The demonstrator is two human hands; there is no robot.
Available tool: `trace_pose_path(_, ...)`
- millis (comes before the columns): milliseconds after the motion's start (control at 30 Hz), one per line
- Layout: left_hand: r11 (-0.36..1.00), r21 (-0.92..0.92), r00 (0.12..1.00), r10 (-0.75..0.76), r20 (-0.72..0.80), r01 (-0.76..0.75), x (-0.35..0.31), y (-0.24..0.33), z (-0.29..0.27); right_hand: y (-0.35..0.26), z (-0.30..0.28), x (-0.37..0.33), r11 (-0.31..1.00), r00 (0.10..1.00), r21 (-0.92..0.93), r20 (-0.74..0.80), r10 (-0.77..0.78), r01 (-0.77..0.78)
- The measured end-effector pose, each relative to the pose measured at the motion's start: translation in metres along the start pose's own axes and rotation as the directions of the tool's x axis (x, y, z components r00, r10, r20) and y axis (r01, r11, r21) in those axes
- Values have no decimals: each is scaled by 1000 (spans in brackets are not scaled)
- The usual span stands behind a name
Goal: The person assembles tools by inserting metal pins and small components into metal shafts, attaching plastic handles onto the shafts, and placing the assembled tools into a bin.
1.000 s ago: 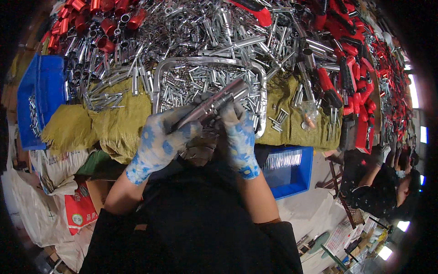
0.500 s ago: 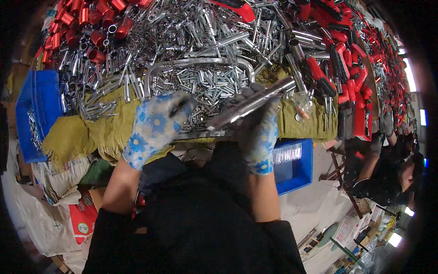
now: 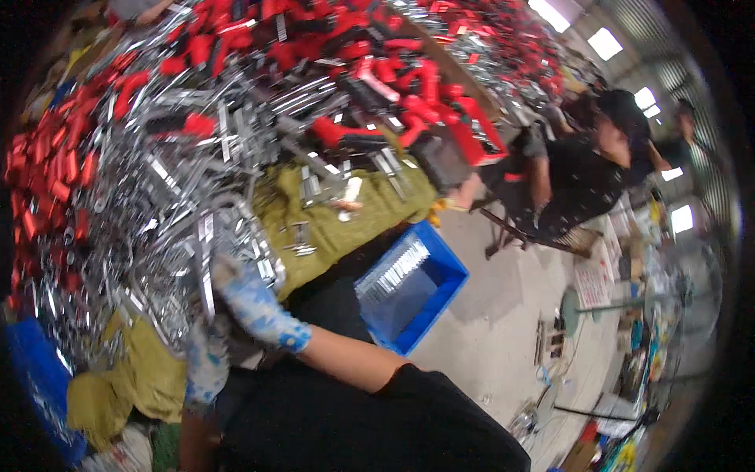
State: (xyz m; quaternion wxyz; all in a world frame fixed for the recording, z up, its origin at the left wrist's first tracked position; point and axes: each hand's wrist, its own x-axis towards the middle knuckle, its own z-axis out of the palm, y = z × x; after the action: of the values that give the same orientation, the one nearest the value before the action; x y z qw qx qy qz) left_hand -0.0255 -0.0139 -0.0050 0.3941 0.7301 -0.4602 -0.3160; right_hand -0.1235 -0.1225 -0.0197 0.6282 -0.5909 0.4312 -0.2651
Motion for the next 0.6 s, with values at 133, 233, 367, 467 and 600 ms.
trace_pose_path(133, 976, 213, 985, -78, 156, 44, -12, -25, -18, -45, -39, 6, 966, 886, 258, 444, -136, 19)
trace_pose_path(233, 822, 536, 981, 163, 105, -194, -12, -13, -21, -43, -60, 14, 986, 821, -45, 560, -108, 160)
trace_pose_path(367, 994, 110, 990, 5, 143, -21, -30, -85, -13, -47, -53, 4, 995, 863, 14, 498, -91, 96)
trace_pose_path(467, 887, -347, 922, -185, 340, 306, -28, -46, -13, -40, -44, 4, 995, 902, 43, 422, -96, 86)
trace_pose_path(600, 828, 519, 967, 256, -11, -214, 18, -28, -31, -12, -34, 10, 983, 975, 142, 170, -143, 119)
